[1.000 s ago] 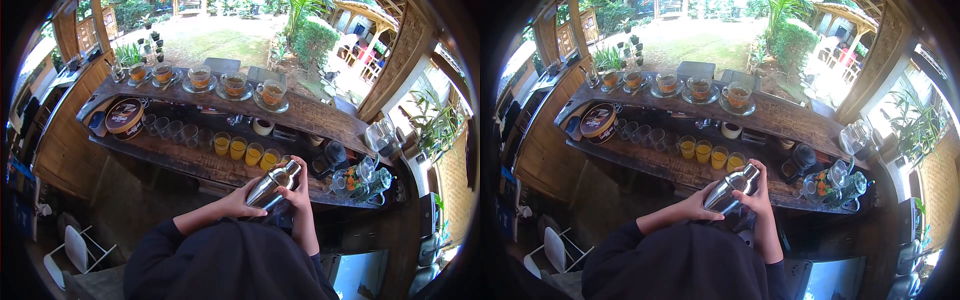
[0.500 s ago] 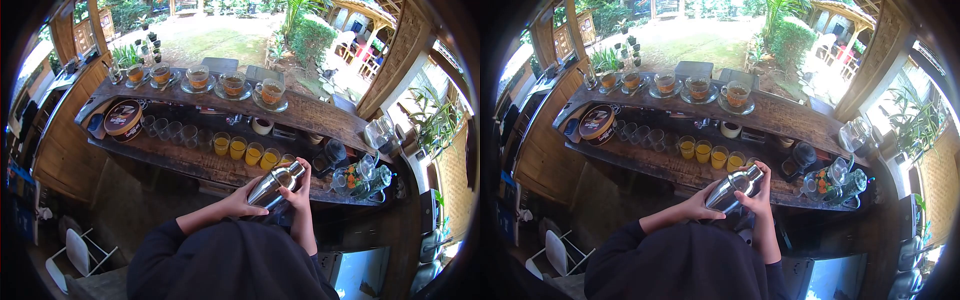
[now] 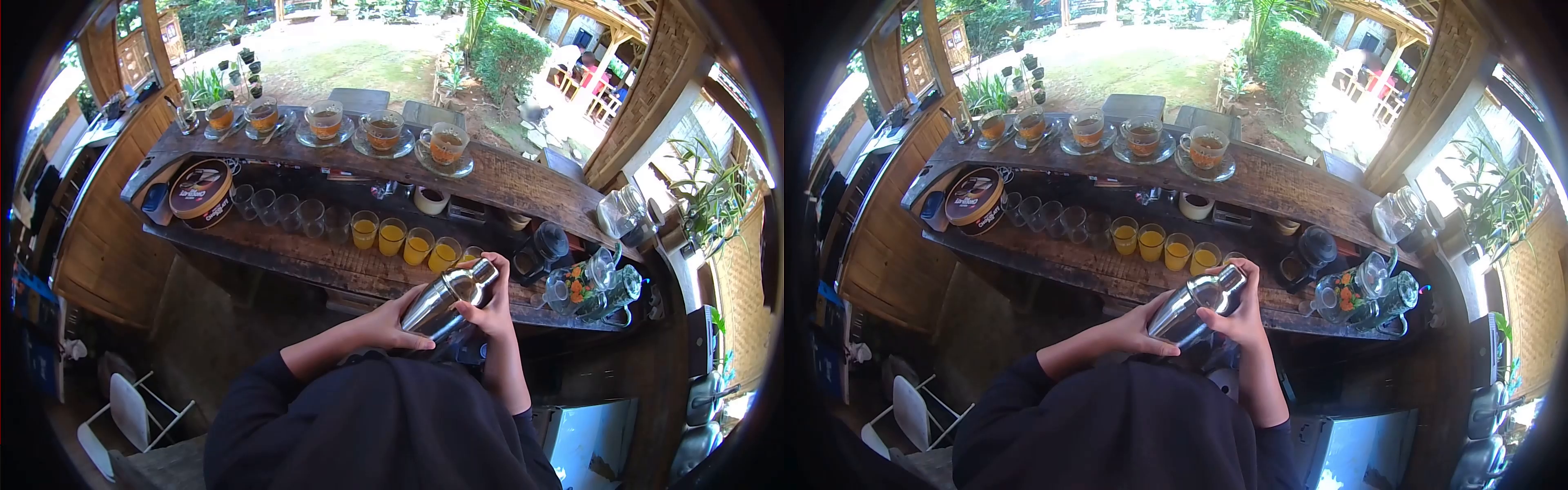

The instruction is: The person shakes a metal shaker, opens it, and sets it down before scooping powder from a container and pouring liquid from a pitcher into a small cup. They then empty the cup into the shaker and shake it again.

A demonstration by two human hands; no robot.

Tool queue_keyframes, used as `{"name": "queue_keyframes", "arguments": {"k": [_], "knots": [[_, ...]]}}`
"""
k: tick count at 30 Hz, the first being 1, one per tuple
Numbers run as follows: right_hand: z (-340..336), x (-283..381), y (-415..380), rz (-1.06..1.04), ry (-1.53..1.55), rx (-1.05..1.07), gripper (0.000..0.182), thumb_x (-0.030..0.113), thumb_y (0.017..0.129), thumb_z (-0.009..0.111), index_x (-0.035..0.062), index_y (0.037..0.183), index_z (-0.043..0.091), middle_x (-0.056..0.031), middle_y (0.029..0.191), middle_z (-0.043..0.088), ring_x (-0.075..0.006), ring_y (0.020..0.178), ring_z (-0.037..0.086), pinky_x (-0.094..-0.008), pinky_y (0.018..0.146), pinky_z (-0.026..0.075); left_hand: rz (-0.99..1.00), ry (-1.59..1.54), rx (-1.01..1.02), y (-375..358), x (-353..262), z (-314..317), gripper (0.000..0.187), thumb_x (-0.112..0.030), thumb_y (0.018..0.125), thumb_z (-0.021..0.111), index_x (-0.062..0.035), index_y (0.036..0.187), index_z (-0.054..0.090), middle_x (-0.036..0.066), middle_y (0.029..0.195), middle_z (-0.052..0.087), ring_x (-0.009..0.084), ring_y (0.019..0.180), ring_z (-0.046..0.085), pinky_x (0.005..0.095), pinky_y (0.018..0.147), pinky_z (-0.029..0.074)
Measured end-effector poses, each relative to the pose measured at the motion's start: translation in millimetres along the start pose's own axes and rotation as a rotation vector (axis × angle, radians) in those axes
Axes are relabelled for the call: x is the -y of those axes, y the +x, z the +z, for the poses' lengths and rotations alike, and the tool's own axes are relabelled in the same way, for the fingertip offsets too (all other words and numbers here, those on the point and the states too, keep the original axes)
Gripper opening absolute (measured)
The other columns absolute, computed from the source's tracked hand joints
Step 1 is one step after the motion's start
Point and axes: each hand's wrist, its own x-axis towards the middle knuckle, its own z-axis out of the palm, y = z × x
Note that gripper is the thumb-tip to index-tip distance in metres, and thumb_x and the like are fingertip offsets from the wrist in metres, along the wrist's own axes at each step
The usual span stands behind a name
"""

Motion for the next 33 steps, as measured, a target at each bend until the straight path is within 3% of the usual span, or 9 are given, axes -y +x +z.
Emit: {"name": "queue_keyframes", "arguments": {"k": [8,17,25,33], "knots": [[-4,-2,-2,0.013,-0.016,0.056,0.084,0.019,0.059,0.082,0.0057,0.121,0.027,-0.0141,0.108,0.052,-0.0213,0.104,0.052,-0.0355,0.091,0.042,-0.004,0.094,0.027,0,9,-4,0.107,-0.03,0.063,0.084,-0.0035,0.143,0.018,0.014,0.135,0.039,0.0239,0.127,0.036,0.037,0.106,0.028],[-3,0,-9,-0.024,0.069,-0.043,0.085,0.018,0.058,0.082,0.0064,0.122,0.027,-0.0146,0.109,0.051,-0.022,0.103,0.053,-0.0363,0.091,0.043,0.023,0.033,0.044,6,-3,-1,0.105,-0.029,0.064,0.084,-0.0014,0.142,0.02,0.015,0.136,0.038,0.0233,0.128,0.036,0.036,0.106,0.028],[-8,-17,-15,-0.056,0.17,-0.081,0.085,0.019,0.06,0.081,0.0054,0.125,0.028,-0.0164,0.11,0.05,-0.0254,0.105,0.054,-0.0383,0.091,0.044,0.058,-0.033,-0.055,9,11,14,0.101,-0.03,0.066,0.083,-0.0017,0.141,0.021,0.014,0.135,0.037,0.0232,0.127,0.036,0.0362,0.106,0.027],[-11,-23,-15,-0.05,0.091,-0.112,0.085,0.02,0.062,0.082,0.0059,0.126,0.028,-0.0152,0.111,0.049,-0.0237,0.104,0.053,-0.0374,0.091,0.044,0.065,-0.019,-0.12,14,21,21,0.095,-0.028,0.069,0.079,-0.0014,0.14,0.022,0.014,0.132,0.04,0.023,0.125,0.038,0.0363,0.105,0.029]]}}
